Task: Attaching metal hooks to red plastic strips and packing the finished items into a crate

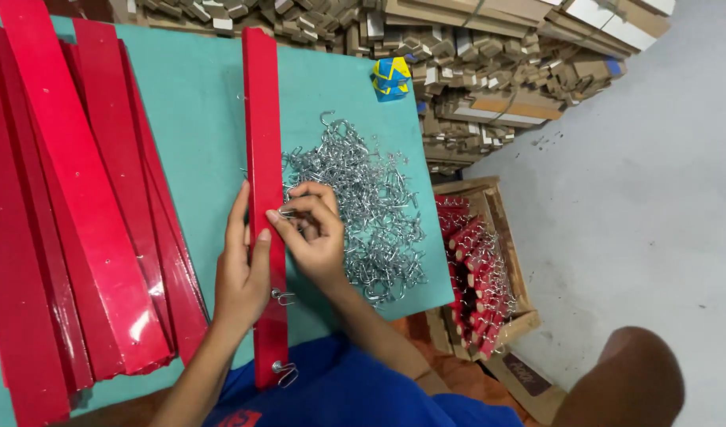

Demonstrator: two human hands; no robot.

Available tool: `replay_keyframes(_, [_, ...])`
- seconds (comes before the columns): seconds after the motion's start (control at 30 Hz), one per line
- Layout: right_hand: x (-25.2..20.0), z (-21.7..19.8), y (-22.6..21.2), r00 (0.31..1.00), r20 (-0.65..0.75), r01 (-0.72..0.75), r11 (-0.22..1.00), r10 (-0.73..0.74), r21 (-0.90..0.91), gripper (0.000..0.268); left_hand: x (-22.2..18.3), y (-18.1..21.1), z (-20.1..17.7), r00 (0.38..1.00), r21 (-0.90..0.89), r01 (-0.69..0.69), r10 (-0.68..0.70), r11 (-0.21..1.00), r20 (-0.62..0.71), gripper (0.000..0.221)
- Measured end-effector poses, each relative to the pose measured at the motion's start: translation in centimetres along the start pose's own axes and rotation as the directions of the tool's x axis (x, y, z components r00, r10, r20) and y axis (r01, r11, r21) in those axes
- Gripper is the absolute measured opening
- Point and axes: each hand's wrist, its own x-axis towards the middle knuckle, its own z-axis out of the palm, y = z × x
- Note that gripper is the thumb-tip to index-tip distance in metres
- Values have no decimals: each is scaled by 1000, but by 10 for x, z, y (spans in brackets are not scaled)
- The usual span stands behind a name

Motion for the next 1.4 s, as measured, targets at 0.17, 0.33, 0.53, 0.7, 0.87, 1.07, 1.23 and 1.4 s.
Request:
replay_keyframes(0.17, [4, 0, 2, 999, 30, -14, 998, 12, 62, 15, 2, 2, 2, 999, -33, 32, -33, 999, -27, 60])
replay_keyframes(0.33, [6, -7, 13, 995, 91, 54, 998, -51, -33, 15, 1, -1, 8, 997, -105, 52, -57, 993, -44, 60])
replay_keyframes(0.53, [4, -8, -5, 994, 110, -18, 993, 5, 114, 12, 2, -4, 10, 985, 14, 157, -155, 988, -81, 63])
replay_keyframes(0.7, [4, -10, -2, 997, 49, -69, 988, 63, 137, 12, 4, -27, 14, 985, 86, 143, -134, 986, -110, 64])
replay_keyframes(0.87, [-3, -16, 20, 995, -71, -66, 990, 76, 127, 15, 7, -86, 36, 939, 102, 272, -241, 957, -246, 67])
replay_keyframes(1.07, [6, -21, 13, 996, -66, -52, 997, 56, 58, 13, 10, -55, 35, 947, -23, 257, -257, 966, -191, 61])
replay_keyframes(1.23, [3, -15, -17, 996, 31, -85, 991, 83, 99, 13, 2, -5, 18, 986, 58, 166, -166, 984, -10, 66])
replay_keyframes(1.4, [3, -13, -21, 997, 63, -41, 989, 33, 140, 16, -1, 10, 19, 993, 18, 117, -117, 993, -5, 65])
